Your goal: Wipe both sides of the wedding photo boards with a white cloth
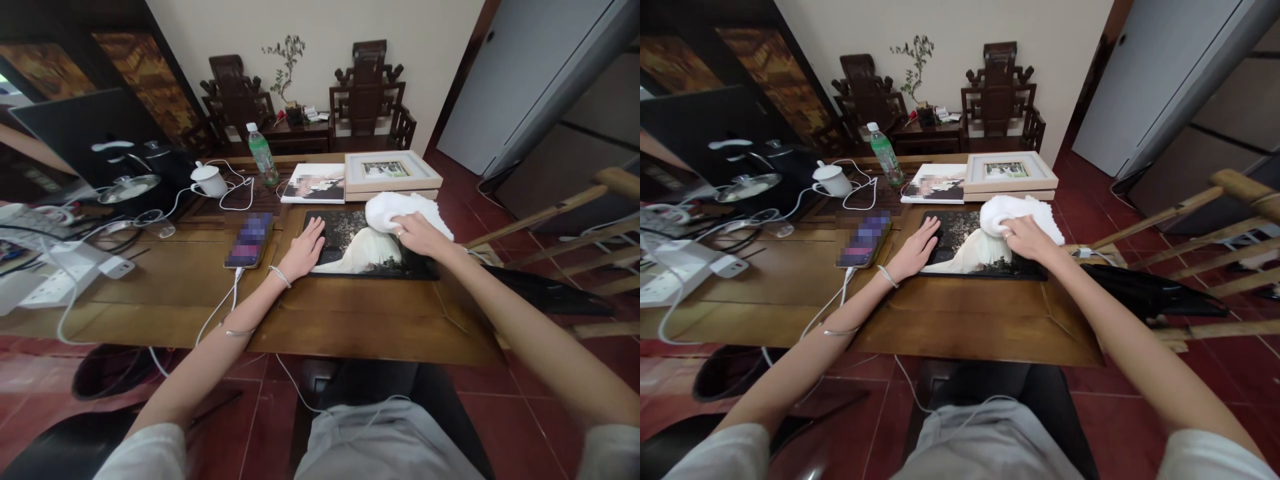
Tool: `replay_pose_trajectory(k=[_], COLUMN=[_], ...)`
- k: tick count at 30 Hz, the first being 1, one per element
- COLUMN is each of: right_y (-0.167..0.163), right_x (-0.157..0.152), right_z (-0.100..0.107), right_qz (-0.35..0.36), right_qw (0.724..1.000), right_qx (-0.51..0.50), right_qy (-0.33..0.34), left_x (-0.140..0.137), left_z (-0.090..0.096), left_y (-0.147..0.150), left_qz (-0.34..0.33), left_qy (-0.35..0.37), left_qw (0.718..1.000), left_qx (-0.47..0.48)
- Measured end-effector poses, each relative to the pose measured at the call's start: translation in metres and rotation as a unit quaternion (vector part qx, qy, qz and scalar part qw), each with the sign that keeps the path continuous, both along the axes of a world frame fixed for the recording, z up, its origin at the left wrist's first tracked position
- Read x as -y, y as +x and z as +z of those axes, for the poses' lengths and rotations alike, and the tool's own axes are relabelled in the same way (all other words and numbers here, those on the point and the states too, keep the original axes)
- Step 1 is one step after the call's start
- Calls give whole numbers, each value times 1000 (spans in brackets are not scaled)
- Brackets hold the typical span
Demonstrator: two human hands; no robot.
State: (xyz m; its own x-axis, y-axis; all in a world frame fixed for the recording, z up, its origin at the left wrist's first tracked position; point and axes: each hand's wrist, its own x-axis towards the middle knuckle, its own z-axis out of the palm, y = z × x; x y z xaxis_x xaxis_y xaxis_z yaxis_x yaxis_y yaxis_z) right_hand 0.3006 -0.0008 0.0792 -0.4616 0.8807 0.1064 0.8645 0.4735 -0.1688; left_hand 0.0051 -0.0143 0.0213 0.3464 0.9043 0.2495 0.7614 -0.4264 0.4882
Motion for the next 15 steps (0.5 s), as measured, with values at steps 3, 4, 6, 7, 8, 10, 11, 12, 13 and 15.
replay_pose_trajectory(k=[3,4,6,7,8,10,11,12,13,15], right_y=[3,4,6,6,6,4,3,1,0,-2], right_x=[-15,-13,0,10,23,52,68,82,96,115], right_z=[-4,-6,-9,-10,-11,-12,-13,-13,-13,-12], right_qz=[19,33,68,84,96,109,113,119,127,140], right_qw=[999,998,994,993,992,991,990,990,989,987], right_qx=[40,54,73,77,78,76,75,74,74,74], right_qy=[15,23,31,32,31,26,24,22,19,9], left_x=[-1,-2,-2,-2,-2,-3,-3,-3,-3,-3], left_z=[-3,-4,-5,-5,-6,-6,-6,-6,-6,-7], left_y=[-1,-1,-1,-1,-1,0,0,0,0,0], left_qz=[14,18,22,23,23,26,28,29,30,31], left_qy=[-4,-5,-6,-6,-6,-5,-4,-3,-2,-3], left_qw=[1000,1000,1000,1000,1000,999,999,999,999,999], left_qx=[-4,-6,-12,-15,-18,-23,-25,-26,-27,-29])
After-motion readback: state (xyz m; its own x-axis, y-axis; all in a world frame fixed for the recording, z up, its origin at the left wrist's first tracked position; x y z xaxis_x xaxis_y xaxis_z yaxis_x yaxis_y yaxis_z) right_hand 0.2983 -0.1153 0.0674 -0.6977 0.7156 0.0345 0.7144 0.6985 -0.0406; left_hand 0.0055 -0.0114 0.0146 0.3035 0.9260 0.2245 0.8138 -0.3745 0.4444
